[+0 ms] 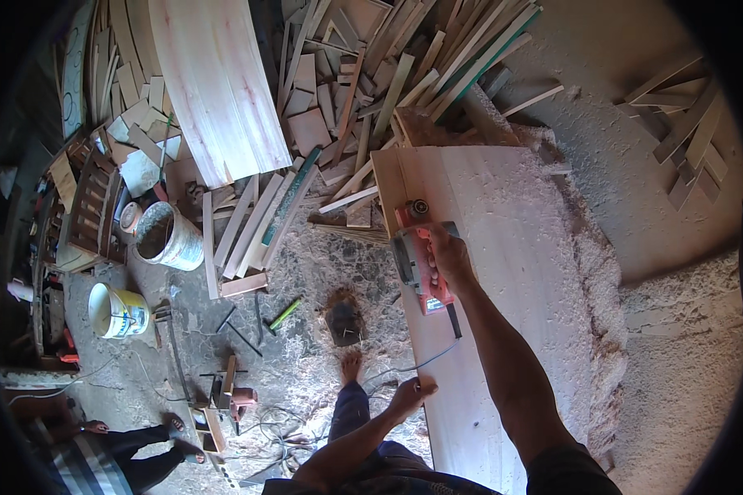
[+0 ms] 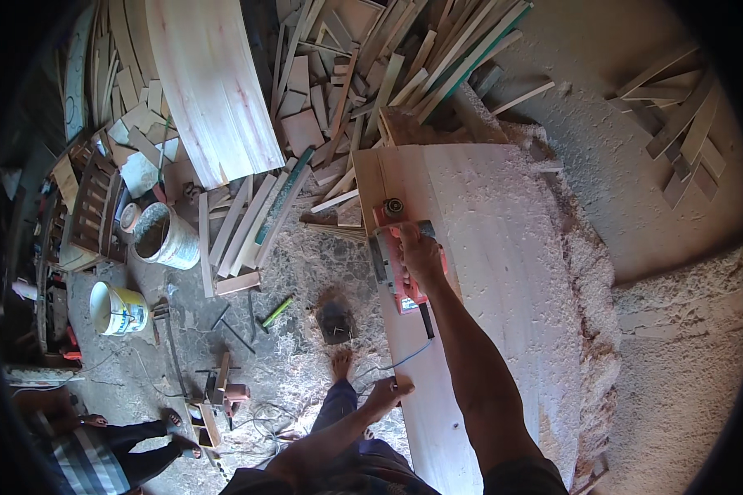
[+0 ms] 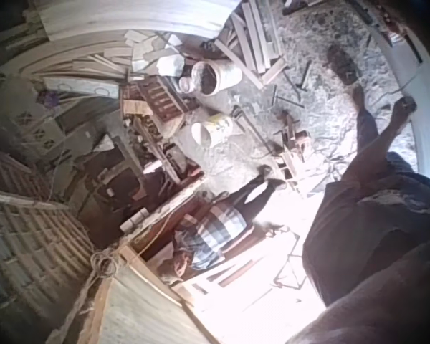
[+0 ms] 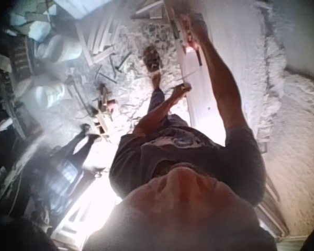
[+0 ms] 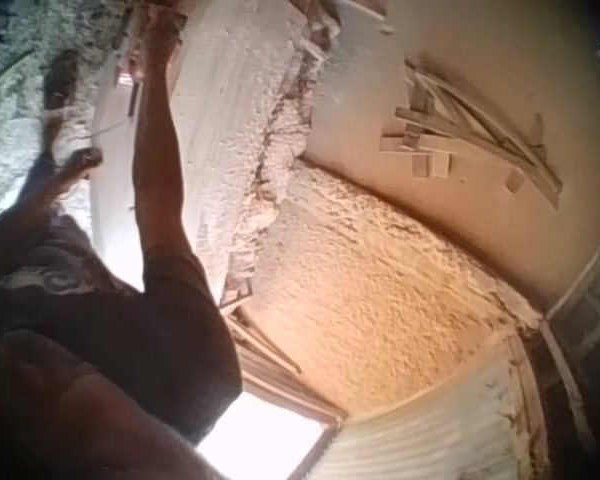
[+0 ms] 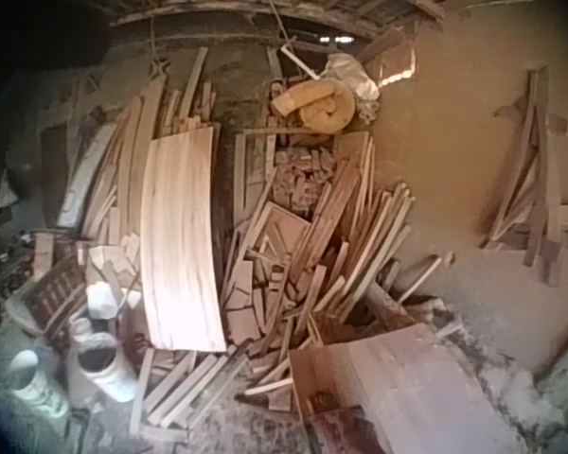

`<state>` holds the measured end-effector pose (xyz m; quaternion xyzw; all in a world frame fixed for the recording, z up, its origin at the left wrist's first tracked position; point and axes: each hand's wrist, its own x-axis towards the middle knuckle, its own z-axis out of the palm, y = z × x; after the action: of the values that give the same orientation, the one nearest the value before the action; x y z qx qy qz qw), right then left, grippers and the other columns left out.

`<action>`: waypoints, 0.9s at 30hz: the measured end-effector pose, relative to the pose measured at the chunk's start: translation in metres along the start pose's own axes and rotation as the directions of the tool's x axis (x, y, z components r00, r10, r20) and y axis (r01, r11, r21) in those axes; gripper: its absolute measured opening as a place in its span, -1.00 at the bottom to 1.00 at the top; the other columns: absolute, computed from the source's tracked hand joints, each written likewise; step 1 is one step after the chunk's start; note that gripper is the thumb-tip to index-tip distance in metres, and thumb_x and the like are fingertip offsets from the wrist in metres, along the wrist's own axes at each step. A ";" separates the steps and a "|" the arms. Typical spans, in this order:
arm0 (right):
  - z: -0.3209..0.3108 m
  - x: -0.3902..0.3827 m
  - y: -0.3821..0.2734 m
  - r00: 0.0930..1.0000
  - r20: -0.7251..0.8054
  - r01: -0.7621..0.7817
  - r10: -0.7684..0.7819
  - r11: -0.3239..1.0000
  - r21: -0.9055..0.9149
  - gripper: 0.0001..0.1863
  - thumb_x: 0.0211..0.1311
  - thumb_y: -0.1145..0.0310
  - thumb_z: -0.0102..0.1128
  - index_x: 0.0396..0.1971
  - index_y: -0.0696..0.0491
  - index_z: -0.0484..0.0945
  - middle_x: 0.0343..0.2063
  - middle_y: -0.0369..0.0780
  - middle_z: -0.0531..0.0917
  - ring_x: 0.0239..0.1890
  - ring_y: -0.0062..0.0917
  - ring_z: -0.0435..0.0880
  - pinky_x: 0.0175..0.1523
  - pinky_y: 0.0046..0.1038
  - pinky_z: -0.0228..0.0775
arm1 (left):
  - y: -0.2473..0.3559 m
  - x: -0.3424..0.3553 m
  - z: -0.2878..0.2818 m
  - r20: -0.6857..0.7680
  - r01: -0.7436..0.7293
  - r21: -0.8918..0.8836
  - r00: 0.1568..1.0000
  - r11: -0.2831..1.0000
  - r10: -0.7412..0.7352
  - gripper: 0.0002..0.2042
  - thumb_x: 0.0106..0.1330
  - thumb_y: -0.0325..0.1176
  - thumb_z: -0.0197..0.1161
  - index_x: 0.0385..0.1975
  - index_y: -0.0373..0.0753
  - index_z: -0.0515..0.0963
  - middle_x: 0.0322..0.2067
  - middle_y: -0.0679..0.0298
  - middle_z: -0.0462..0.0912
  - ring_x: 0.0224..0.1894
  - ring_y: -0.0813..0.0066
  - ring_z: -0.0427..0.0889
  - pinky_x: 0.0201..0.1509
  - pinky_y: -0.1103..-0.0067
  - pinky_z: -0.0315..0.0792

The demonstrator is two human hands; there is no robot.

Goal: The person uses a power planer to smooth a wooden board on a workbench and then uses a hand tool on a smaller piece of wood.

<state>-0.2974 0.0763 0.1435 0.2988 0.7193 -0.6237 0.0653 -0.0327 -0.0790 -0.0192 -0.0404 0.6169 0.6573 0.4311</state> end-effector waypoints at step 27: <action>0.051 0.182 -0.110 0.995 0.089 0.033 -0.040 0.997 0.074 -0.48 0.33 -0.16 0.06 -0.56 0.01 0.37 -0.71 -0.31 0.39 -0.76 -0.55 0.37 -0.66 -0.39 0.22 | 0.018 0.001 -0.008 0.082 0.125 0.185 0.986 0.975 -0.142 -0.57 0.35 -0.04 0.35 -0.01 -0.30 0.61 -0.17 0.05 0.76 -0.09 0.16 0.75 0.00 0.39 0.58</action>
<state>-0.5158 0.0876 0.1421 0.2593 0.6980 -0.6633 0.0756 -0.0482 -0.0830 -0.0077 -0.0115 0.6482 0.5697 0.5050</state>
